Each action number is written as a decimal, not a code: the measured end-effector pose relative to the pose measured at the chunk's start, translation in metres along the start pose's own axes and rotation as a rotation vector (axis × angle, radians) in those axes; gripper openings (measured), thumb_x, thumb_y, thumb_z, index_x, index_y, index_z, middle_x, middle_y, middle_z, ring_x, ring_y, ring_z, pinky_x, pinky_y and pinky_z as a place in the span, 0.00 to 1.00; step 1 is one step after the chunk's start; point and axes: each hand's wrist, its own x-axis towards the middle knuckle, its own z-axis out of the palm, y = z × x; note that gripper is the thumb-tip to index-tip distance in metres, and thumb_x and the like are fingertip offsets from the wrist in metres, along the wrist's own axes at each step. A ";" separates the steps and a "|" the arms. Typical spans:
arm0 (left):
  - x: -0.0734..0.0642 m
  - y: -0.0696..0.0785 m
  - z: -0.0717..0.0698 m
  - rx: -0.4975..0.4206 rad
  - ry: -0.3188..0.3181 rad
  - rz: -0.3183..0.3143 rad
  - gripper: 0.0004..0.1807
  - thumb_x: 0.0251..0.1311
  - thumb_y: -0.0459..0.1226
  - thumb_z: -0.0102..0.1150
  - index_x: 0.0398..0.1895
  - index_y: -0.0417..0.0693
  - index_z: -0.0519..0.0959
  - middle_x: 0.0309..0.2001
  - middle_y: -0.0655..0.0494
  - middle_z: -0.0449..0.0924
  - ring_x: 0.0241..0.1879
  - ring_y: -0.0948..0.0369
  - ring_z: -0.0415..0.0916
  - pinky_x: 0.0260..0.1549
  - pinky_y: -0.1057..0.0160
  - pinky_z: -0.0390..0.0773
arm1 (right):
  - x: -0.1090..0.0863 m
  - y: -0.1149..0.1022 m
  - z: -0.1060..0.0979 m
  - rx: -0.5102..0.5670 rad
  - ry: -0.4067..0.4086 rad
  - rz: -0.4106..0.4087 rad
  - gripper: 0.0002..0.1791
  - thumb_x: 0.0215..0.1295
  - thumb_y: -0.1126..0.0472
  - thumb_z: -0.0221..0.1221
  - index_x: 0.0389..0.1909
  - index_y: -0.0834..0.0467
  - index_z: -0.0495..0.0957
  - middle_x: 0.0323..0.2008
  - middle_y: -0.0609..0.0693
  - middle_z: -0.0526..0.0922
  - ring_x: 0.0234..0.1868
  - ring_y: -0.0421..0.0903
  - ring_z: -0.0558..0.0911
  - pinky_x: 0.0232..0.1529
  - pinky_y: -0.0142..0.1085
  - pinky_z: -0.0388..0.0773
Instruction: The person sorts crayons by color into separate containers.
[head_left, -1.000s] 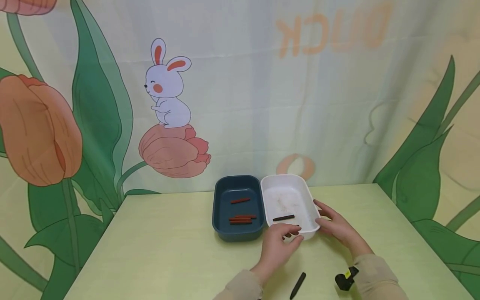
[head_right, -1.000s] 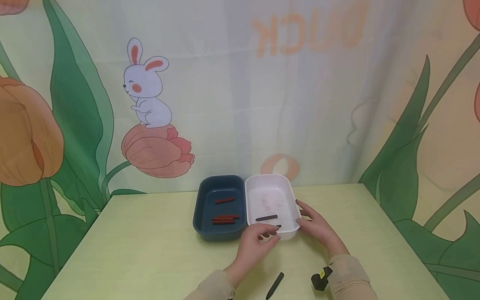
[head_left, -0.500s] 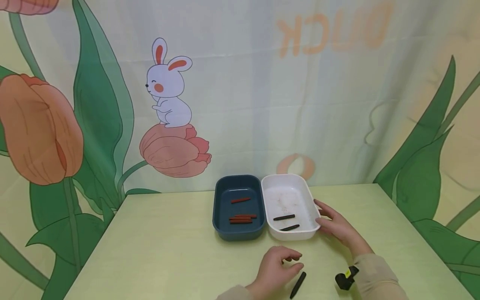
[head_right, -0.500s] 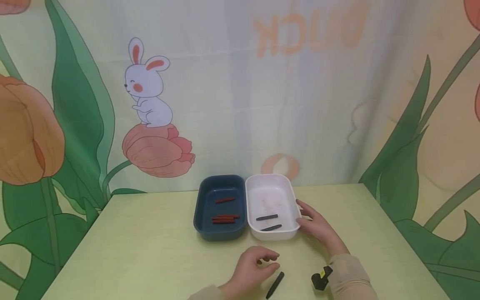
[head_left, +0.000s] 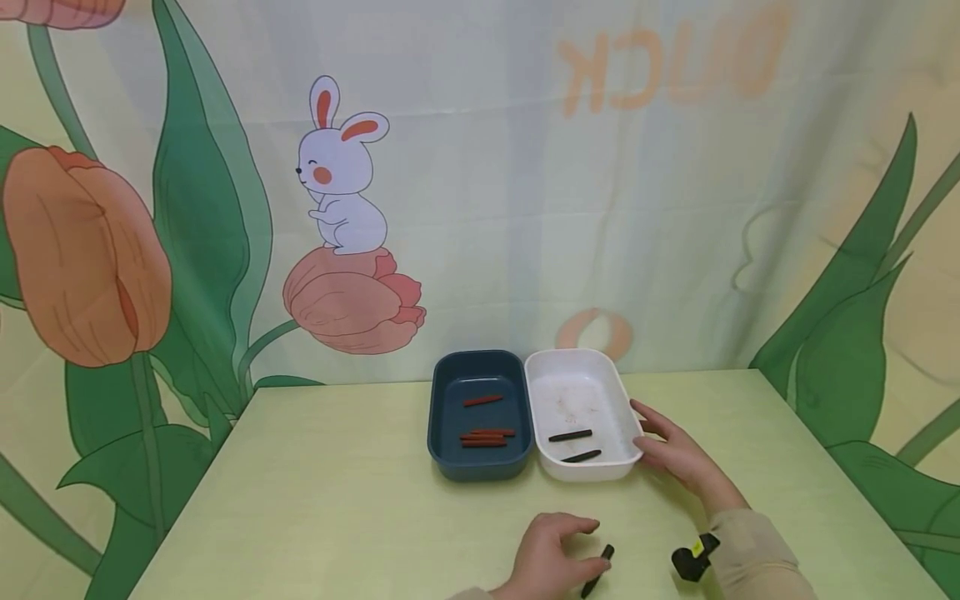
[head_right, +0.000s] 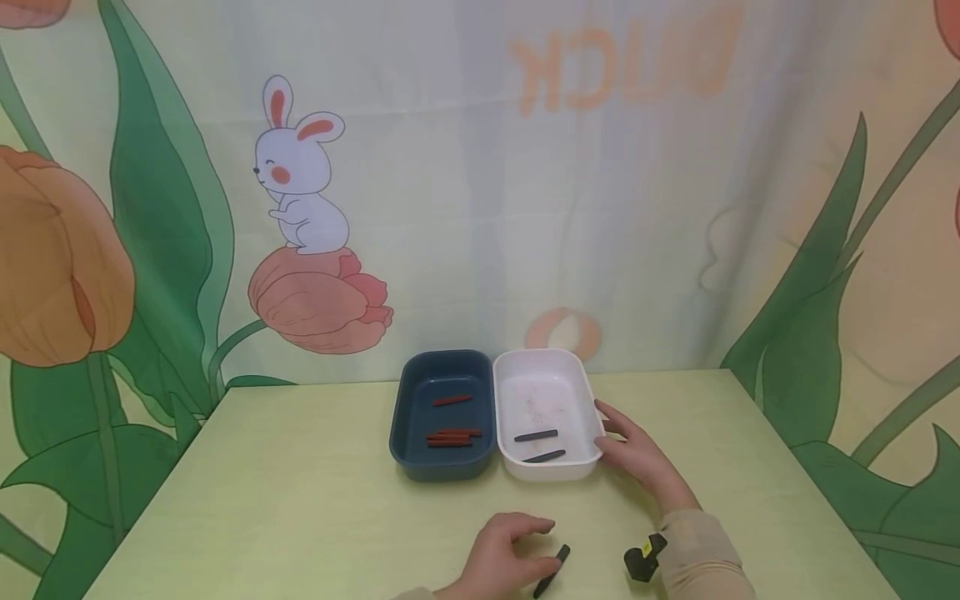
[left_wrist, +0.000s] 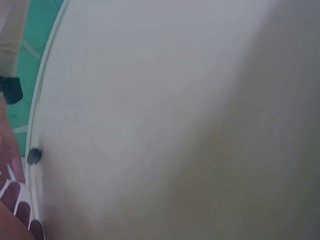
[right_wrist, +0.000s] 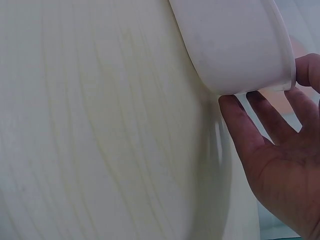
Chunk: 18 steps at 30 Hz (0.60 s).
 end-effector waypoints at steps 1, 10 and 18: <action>-0.001 0.000 0.001 -0.001 -0.004 -0.023 0.22 0.47 0.43 0.78 0.47 0.47 0.87 0.43 0.65 0.85 0.44 0.69 0.76 0.46 0.69 0.74 | 0.000 0.000 0.000 0.001 -0.001 0.000 0.40 0.70 0.59 0.58 0.79 0.54 0.50 0.69 0.70 0.59 0.62 0.65 0.71 0.57 0.48 0.77; -0.008 -0.002 0.011 0.189 0.026 0.063 0.30 0.37 0.48 0.82 0.49 0.51 0.87 0.42 0.65 0.85 0.43 0.68 0.76 0.44 0.71 0.73 | -0.002 0.000 -0.001 0.014 -0.020 -0.030 0.40 0.71 0.60 0.57 0.78 0.55 0.50 0.68 0.71 0.59 0.61 0.65 0.72 0.56 0.47 0.77; -0.008 -0.006 0.010 0.215 -0.055 0.028 0.32 0.36 0.50 0.81 0.51 0.52 0.86 0.43 0.65 0.83 0.45 0.67 0.74 0.46 0.71 0.72 | 0.000 0.002 -0.002 0.010 -0.015 -0.024 0.39 0.70 0.61 0.57 0.78 0.55 0.51 0.69 0.70 0.59 0.61 0.65 0.72 0.56 0.47 0.77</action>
